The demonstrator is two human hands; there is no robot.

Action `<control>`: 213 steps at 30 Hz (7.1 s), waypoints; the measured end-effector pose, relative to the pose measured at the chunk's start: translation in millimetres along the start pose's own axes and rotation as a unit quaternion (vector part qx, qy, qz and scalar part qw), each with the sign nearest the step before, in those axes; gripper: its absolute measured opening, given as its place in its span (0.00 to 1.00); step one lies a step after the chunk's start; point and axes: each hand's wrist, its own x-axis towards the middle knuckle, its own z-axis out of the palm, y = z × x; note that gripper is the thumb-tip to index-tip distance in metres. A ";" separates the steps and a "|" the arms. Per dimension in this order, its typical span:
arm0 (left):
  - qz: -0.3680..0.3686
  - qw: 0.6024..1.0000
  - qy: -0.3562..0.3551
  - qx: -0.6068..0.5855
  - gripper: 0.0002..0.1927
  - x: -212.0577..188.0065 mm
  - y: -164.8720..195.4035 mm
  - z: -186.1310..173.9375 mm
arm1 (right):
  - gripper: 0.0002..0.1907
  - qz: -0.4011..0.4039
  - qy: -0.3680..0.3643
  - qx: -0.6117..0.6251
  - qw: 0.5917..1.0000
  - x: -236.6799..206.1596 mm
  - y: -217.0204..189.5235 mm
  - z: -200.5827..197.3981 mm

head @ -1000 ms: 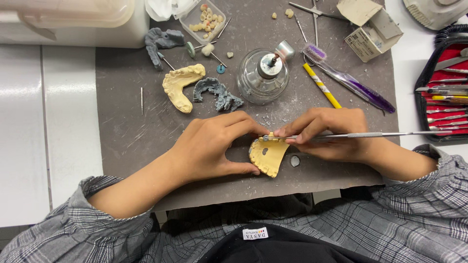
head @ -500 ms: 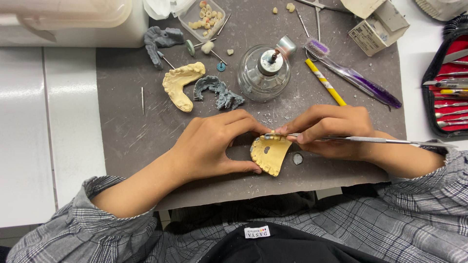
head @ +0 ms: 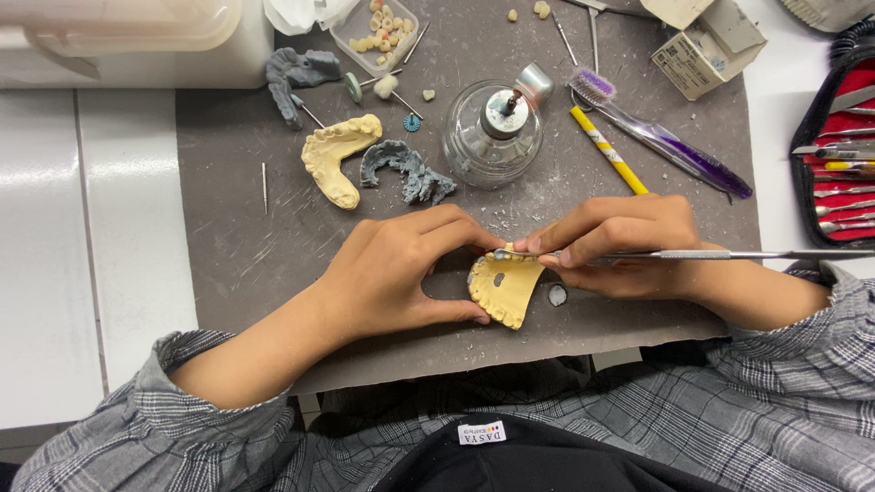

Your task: The person holds a plaster dental model with denture teeth in one hand and uses a heated wax carving instrument to shape and position wax around the teeth. They periodically warm the instrument tip over a small burner flame and continue carving and smoothing the wax on the model.

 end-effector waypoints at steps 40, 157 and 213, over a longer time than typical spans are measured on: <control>0.004 1.000 0.002 0.012 0.30 -1.2 -1.4 1.6 | 0.09 0.006 -0.027 -0.003 1.000 2.2 0.5 -3.2; 0.056 0.986 0.069 0.144 0.13 -6.2 5.3 1.6 | 0.19 0.204 0.015 0.330 0.922 -10.3 7.6 -11.4; -0.001 0.999 -0.035 0.006 0.29 -2.7 -2.8 8.7 | 0.16 0.152 0.019 0.142 0.978 -10.4 11.4 6.5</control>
